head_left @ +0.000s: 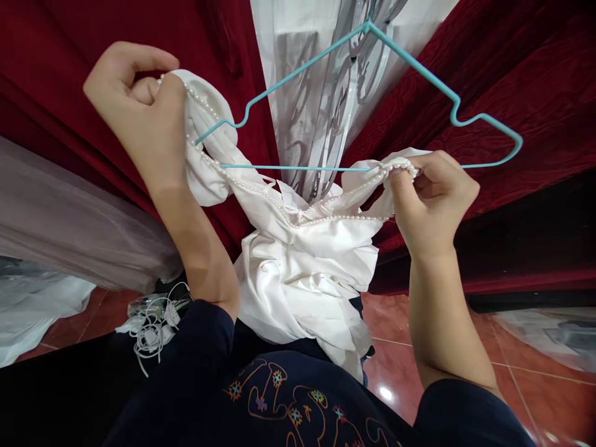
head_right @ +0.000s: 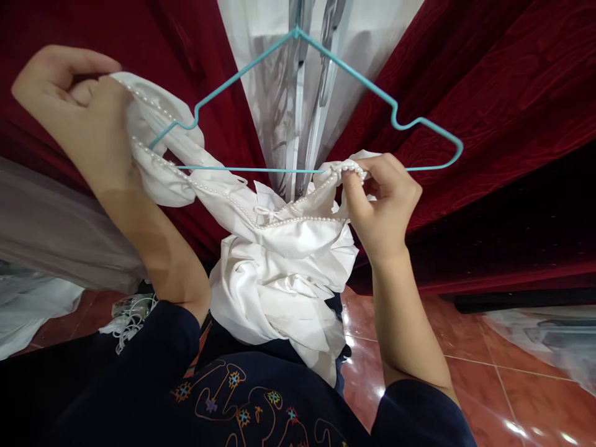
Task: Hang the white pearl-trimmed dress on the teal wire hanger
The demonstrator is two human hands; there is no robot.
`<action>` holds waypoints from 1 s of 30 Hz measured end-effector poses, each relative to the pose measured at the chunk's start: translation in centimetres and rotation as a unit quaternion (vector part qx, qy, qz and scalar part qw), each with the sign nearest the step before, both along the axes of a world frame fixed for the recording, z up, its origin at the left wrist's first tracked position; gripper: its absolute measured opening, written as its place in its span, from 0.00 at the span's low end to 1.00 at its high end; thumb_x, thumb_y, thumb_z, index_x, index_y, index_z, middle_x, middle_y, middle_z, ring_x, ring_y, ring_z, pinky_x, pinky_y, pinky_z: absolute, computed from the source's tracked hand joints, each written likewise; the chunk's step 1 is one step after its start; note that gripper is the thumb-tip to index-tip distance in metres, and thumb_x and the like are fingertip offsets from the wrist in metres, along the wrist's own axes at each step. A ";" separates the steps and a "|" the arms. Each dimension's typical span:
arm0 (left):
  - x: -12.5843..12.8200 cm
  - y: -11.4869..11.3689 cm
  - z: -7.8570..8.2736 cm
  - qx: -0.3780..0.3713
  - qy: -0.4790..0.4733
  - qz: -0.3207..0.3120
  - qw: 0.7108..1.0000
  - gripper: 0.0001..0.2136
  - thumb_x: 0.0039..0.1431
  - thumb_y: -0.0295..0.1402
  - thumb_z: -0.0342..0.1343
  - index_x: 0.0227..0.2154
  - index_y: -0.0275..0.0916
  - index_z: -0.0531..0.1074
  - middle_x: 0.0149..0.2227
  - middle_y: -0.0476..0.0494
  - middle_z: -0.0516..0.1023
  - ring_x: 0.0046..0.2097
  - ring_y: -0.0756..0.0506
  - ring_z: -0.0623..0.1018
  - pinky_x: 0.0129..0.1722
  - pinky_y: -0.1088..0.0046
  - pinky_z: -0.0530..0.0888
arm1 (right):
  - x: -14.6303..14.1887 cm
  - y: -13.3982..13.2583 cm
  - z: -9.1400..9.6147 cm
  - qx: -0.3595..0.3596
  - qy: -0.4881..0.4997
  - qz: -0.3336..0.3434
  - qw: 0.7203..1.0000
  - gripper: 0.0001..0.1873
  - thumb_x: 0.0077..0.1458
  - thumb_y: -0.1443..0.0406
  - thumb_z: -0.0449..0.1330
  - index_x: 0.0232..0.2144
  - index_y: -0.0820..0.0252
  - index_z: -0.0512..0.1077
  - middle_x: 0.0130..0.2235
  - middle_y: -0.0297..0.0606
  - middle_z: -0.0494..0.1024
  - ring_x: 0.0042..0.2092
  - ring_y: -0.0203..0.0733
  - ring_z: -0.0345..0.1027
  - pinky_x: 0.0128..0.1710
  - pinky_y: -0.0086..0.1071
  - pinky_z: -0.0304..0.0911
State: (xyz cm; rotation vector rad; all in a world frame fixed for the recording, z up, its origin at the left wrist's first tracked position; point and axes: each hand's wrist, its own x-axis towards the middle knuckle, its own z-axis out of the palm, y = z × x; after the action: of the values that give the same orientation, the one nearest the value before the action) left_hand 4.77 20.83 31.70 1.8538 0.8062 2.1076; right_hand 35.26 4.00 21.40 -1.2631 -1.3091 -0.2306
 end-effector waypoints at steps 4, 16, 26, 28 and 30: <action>0.1 -2.2 0.5 -0.030 0.058 -0.037 0.997 0.20 0.41 0.10 0.52 0.32 0.30 0.83 0.27 0.55 0.79 0.26 0.59 0.67 0.24 0.81 0.59 | 0.0 0.1 -0.1 -0.005 0.007 0.006 1.000 0.08 0.60 0.65 0.62 0.30 0.63 0.78 0.30 0.35 0.74 0.31 0.31 0.62 0.33 0.29 0.54; 4.7 2.0 -0.2 0.064 0.118 -0.142 0.981 0.30 0.37 0.05 0.53 0.44 0.36 0.78 0.38 0.56 0.78 0.40 0.54 0.78 0.35 0.84 0.74 | -0.3 0.6 -0.8 -0.015 0.022 0.028 0.999 0.08 0.62 0.62 0.62 0.32 0.58 0.78 0.31 0.35 0.74 0.32 0.34 0.63 0.33 0.31 0.56; 2.7 -10.2 -5.4 -0.232 0.110 -0.403 0.879 0.14 0.70 0.39 0.58 0.43 0.34 0.83 0.36 0.38 0.84 0.34 0.45 0.83 0.33 0.70 0.80 | -0.9 1.2 -1.2 0.000 0.040 0.023 0.999 0.10 0.64 0.60 0.61 0.31 0.56 0.76 0.31 0.35 0.73 0.32 0.35 0.62 0.33 0.34 0.56; 3.5 -10.3 -7.6 -0.339 0.128 -0.403 0.840 0.19 0.67 0.45 0.62 0.51 0.34 0.80 0.45 0.34 0.85 0.42 0.42 0.85 0.42 0.68 0.82 | -0.8 1.2 -1.3 0.004 0.044 0.022 0.999 0.10 0.64 0.60 0.61 0.31 0.55 0.76 0.32 0.35 0.74 0.32 0.35 0.63 0.34 0.34 0.59; 4.9 -9.9 -9.3 -0.384 0.063 -0.402 0.829 0.24 0.66 0.47 0.63 0.57 0.37 0.74 0.56 0.32 0.81 0.53 0.39 0.84 0.53 0.62 0.81 | -0.9 1.1 -1.2 0.009 0.047 0.027 0.998 0.08 0.64 0.61 0.62 0.33 0.55 0.78 0.34 0.35 0.75 0.34 0.36 0.66 0.37 0.35 0.63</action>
State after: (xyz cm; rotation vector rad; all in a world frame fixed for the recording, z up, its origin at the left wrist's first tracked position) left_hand 9.63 10.92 22.42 1.4721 0.5920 0.9367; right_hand 34.41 5.08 20.23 -1.2065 -1.2566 -0.1426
